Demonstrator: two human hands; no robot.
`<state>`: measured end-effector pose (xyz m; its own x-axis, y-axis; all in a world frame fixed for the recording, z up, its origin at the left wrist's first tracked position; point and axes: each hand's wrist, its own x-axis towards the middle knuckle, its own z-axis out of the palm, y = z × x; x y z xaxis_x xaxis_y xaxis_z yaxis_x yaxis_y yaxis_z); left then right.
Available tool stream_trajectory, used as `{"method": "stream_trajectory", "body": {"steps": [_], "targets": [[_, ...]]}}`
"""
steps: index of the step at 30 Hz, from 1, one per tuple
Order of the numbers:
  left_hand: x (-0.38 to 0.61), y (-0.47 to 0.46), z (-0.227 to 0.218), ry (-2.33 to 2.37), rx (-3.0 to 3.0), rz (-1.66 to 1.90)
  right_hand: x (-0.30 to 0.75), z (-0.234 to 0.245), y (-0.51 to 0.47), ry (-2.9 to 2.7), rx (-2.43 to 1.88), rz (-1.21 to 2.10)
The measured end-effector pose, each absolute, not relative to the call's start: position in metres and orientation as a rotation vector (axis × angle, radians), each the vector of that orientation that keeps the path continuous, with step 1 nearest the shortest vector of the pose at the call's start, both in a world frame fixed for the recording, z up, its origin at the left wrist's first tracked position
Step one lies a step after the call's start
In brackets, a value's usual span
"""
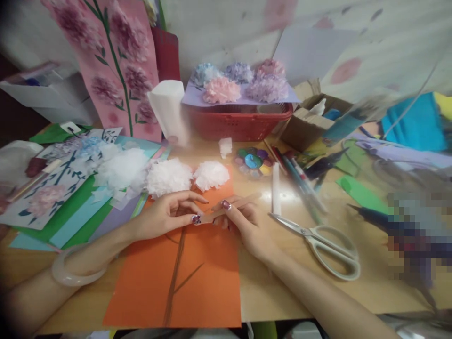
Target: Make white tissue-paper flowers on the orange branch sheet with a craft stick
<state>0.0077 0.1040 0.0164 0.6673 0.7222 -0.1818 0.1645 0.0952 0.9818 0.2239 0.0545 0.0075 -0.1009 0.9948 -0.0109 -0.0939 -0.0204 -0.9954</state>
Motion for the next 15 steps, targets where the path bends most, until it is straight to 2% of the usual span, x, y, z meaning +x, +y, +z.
{"method": "stream_trajectory", "body": {"steps": [8,15], "targets": [[0.0074,0.1028,0.0243,0.706,1.427,0.408,0.2237,0.0107,0.0556,-1.233,-1.113,1.326],[0.0105,0.1004,0.0163,0.728,1.459,0.478,0.2258,0.0074,0.0573,-1.181,-1.1,1.375]]}}
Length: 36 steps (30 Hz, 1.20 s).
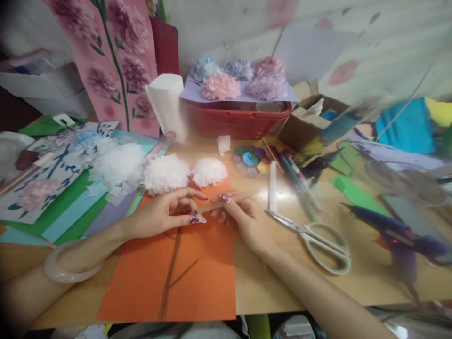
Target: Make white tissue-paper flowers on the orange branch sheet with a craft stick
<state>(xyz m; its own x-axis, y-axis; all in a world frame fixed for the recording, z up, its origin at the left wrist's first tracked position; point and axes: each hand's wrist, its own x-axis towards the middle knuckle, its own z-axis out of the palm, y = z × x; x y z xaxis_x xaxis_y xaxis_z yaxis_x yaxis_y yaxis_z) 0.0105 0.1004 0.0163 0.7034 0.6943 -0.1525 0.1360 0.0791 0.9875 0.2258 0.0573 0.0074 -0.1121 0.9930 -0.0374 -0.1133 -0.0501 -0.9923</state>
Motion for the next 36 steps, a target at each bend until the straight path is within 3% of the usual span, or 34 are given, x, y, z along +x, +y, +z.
{"method": "stream_trajectory", "body": {"steps": [8,36], "targets": [[0.0094,0.101,0.0191,0.728,1.398,0.493,0.2276,0.0067,0.066,-0.814,-1.077,1.309],[0.0103,0.0932,0.0253,0.78,1.455,0.433,0.2228,0.0092,0.0599,-1.146,-1.102,1.324]]}}
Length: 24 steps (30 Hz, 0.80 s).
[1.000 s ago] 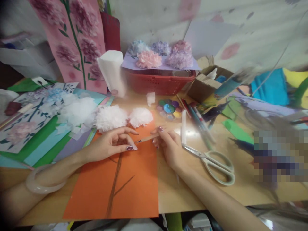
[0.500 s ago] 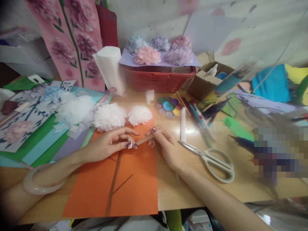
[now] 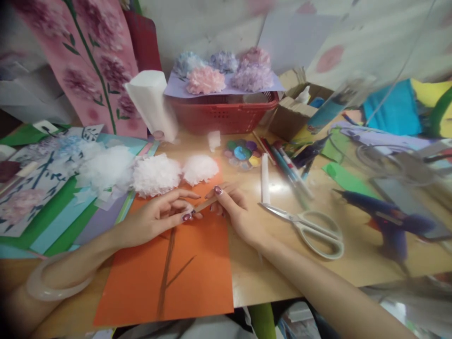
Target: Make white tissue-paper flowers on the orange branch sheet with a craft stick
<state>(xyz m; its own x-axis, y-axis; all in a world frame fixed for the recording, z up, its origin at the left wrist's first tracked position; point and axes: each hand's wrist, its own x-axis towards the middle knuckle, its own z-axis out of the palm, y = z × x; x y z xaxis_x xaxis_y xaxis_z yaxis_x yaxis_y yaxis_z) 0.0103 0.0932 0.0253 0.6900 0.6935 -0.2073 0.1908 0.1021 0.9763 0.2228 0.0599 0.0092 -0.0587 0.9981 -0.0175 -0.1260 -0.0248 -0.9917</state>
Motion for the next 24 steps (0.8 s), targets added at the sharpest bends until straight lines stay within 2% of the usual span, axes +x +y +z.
{"method": "stream_trajectory", "body": {"steps": [6,18,24], "targets": [[0.009,0.095,0.024,0.891,1.396,0.506,0.223,0.01,0.062,-1.103,-1.069,1.267],[0.002,0.111,0.04,1.134,1.559,0.663,0.231,-0.002,0.089,-1.266,-1.282,0.777],[0.023,0.114,0.053,1.155,1.523,0.854,0.229,-0.008,0.1,-1.348,-1.101,0.806]]}}
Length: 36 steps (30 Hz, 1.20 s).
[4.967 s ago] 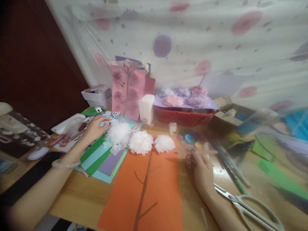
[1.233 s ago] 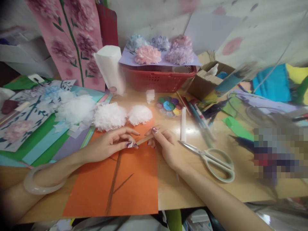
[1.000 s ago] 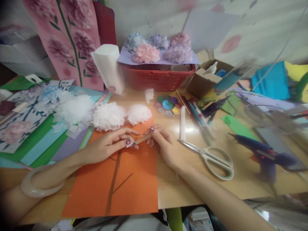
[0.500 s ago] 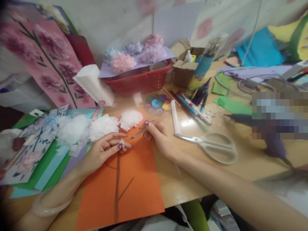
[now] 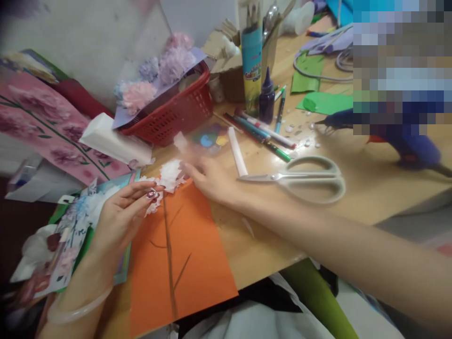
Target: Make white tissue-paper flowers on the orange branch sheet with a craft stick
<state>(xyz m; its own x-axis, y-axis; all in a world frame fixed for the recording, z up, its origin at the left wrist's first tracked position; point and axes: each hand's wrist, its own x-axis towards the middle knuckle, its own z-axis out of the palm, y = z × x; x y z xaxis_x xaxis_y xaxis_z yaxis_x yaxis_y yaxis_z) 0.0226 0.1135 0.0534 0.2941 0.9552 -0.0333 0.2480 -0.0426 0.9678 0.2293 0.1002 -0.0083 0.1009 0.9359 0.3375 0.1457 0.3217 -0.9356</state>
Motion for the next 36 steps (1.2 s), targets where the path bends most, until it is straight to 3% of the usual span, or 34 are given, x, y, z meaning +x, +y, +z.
{"method": "stream_trajectory", "body": {"steps": [16,36], "targets": [[0.054,0.134,0.023,1.347,2.177,0.922,0.228,-0.006,0.106,-1.156,-1.159,0.881],[0.055,0.136,0.018,1.29,2.264,0.956,0.223,-0.004,0.094,-1.317,-1.2,0.753]]}}
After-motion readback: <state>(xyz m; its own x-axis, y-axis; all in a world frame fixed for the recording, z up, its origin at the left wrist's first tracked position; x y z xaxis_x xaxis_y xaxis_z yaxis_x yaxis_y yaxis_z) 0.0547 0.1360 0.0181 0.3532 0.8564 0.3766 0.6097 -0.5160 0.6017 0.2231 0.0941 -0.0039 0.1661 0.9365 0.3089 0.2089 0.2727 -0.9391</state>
